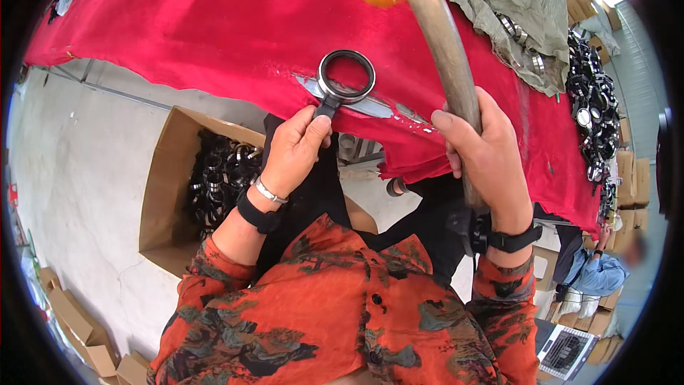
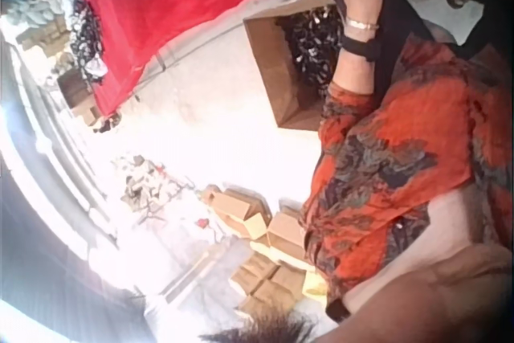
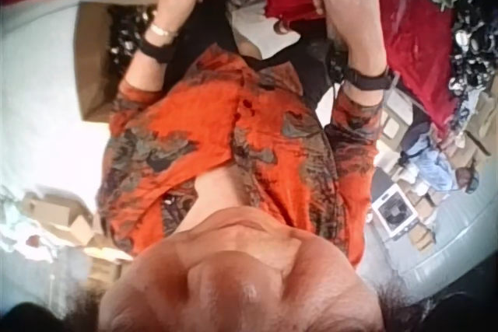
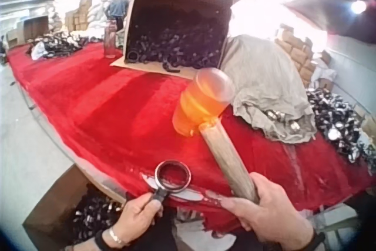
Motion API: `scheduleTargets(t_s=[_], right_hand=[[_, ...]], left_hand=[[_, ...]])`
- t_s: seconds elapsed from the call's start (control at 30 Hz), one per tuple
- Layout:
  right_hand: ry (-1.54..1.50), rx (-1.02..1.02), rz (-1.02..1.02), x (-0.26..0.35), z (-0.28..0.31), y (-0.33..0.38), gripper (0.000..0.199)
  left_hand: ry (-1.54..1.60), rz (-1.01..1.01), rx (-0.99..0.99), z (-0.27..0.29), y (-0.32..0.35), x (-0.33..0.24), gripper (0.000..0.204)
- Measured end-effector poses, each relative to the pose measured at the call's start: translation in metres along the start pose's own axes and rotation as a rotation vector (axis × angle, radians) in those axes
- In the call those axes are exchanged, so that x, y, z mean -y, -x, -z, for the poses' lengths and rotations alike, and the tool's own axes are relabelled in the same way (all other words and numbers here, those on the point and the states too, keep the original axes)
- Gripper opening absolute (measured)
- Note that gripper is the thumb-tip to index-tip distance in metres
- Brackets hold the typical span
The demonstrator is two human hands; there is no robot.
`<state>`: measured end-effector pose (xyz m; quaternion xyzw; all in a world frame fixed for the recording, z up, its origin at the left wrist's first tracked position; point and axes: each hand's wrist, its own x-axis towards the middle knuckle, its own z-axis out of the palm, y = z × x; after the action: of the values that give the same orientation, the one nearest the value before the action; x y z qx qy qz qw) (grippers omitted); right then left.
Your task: Using a mallet to assemble circular metal hose clamps by hammering the ends together over a metal plate.
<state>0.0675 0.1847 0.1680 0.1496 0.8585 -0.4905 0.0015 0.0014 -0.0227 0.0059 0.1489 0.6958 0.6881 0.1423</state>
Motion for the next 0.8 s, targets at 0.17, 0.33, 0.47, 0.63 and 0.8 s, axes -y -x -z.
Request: scheduleTargets(t_s=[0.17, 0.33, 0.47, 0.63, 0.8], right_hand=[[0.220, 0.011, 0.071, -0.039, -0.016, -0.019, 0.041], [0.316, -0.005, 0.150, -0.010, -0.006, -0.005, 0.041], [0.387, -0.100, 0.258, -0.029, -0.024, -0.006, 0.041], [0.497, 0.014, 0.294, -0.020, -0.014, -0.023, 0.042], [0.341, -0.074, 0.328, -0.002, -0.024, -0.008, 0.041]], left_hand=[[0.007, -0.043, 0.030, -0.003, -0.002, -0.003, 0.032], [-0.003, 0.003, 0.003, 0.000, 0.000, -0.003, 0.033], [-0.008, -0.039, 0.016, -0.003, -0.002, -0.004, 0.032], [-0.014, -0.017, 0.025, -0.001, -0.002, -0.002, 0.031], [-0.079, -0.088, -0.040, -0.001, 0.001, -0.001, 0.031]])
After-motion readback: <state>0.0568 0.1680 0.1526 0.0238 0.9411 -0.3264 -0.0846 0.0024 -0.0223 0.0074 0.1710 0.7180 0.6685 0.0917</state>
